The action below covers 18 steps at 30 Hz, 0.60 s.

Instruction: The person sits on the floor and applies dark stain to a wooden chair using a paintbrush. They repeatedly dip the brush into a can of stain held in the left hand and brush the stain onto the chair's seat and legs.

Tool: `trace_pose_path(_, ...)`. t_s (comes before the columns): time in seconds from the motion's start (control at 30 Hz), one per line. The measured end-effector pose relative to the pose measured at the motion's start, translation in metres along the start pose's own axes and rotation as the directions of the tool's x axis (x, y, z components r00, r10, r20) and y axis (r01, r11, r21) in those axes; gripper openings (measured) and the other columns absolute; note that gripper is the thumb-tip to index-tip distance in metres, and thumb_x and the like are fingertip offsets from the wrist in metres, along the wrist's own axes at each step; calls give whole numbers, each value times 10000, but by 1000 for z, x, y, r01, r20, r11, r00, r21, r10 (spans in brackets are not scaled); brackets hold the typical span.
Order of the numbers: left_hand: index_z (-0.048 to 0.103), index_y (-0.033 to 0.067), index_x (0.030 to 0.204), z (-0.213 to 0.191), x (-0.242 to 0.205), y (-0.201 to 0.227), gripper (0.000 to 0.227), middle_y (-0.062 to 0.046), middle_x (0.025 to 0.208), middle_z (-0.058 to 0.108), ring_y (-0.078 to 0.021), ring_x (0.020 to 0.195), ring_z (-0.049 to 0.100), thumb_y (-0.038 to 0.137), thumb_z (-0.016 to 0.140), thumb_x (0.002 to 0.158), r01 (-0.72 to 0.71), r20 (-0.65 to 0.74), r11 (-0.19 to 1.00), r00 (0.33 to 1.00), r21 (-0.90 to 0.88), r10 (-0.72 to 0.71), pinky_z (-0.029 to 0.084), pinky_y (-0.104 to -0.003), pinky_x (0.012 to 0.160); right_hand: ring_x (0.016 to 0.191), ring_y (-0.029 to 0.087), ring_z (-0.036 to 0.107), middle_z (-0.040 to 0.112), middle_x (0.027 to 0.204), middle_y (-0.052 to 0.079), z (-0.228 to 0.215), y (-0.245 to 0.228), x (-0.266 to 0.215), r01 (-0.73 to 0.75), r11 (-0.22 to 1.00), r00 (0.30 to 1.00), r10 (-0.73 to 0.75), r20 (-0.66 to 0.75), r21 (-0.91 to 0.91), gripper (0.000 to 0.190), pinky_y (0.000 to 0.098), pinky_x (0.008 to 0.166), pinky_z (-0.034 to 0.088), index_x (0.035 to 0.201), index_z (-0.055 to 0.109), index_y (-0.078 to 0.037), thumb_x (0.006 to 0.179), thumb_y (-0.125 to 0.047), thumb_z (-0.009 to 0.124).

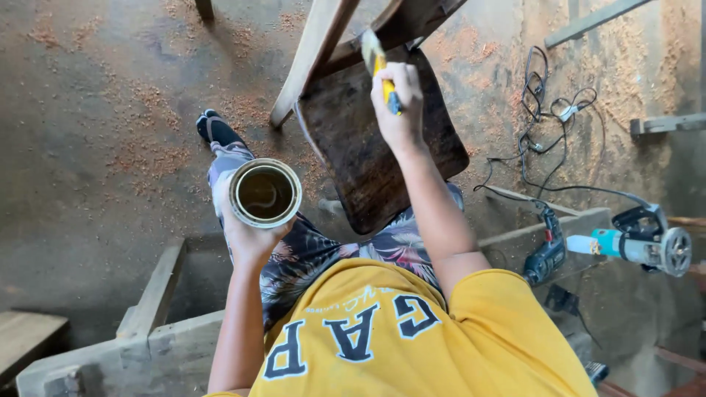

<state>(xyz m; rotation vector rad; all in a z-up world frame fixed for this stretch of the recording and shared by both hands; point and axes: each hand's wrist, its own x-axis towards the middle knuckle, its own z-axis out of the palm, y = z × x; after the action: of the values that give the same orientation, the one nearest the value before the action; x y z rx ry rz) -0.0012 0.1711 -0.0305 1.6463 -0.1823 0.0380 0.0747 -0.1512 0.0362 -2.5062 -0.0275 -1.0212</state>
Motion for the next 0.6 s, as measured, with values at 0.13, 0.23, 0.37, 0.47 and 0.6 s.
trace_pose_path(0.13,296,8,1512,4,-7,-20,1134,-206,1491,459,-318,1407,466,198,922,586,44,26,993,999,-107,-41,316,-425,1249,928,266,599,582,982,128,-22,-6,41,85,991,980,-64,-190,104,103,355,849,493,946,584,-29,968,65,618)
trace_pose_path(0.23,355,23,1490,-2,-4,-17,1066,-190,1470,481,-315,1390,478,210,914,602,63,42,997,997,-37,-61,325,-422,1230,938,276,606,581,1033,154,-41,-43,63,188,982,882,-179,-436,-24,52,388,842,526,961,558,7,1008,0,538)
trace_pose_path(0.37,366,13,1489,-1,1,-17,1069,-194,1481,473,-332,1416,454,231,909,595,30,26,999,999,19,-30,296,-440,1250,831,253,583,560,911,115,-27,-51,43,262,965,903,-250,-350,-13,115,368,733,516,870,549,-37,942,52,562)
trace_pose_path(0.47,350,31,1483,-2,3,-10,1027,-181,1458,470,-313,1386,476,248,892,639,24,41,997,999,-76,-21,334,-432,1228,919,341,634,593,1048,218,-10,-44,33,291,941,956,-294,10,-173,70,401,825,557,968,578,21,962,82,612)
trace_pose_path(0.6,353,20,1491,-7,9,-5,1046,-184,1471,480,-322,1404,474,260,908,638,-6,46,998,999,-59,9,329,-444,1244,985,273,632,552,1134,147,14,-17,35,262,907,933,-326,-154,-331,99,350,828,604,977,635,-19,922,43,689)
